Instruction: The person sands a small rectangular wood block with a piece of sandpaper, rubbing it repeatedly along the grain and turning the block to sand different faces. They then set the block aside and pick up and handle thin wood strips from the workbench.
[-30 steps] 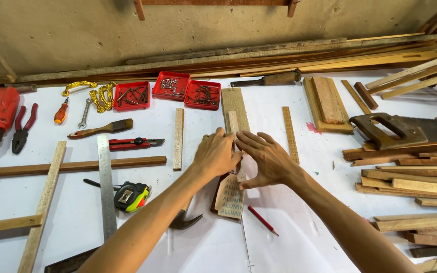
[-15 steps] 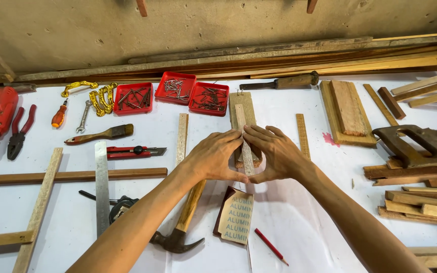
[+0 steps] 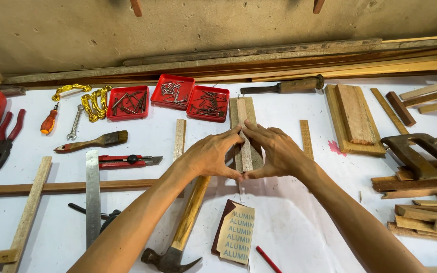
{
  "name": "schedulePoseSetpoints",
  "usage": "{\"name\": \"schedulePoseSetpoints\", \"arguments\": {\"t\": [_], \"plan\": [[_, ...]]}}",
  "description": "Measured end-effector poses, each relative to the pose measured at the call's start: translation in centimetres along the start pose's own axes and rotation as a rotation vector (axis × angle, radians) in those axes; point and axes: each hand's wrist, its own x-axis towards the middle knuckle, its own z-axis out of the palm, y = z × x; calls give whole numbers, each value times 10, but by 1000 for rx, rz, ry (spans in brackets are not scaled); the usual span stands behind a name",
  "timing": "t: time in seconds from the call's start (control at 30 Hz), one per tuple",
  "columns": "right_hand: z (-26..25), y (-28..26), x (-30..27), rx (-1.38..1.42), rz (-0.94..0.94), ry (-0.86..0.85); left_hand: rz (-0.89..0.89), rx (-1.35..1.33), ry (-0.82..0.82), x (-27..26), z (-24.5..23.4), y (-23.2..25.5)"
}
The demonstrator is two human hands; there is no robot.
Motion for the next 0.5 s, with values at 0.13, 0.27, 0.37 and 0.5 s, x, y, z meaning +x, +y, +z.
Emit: {"name": "schedulePoseSetpoints", "arguments": {"t": [0.13,0.27,0.37,0.5], "plan": [[4,1,-4,9,-39,24,16,5,23,2,12,-10],[0,-5,-8,-26,-22,-25,-7,55,55,-8,6,4],[-12,-11,-13,-133,31,-75,-94,77,19,-18,-8,24],[-24,-18,-30,-185,-1,14,-65,111,99,-35,-9,29]]}}
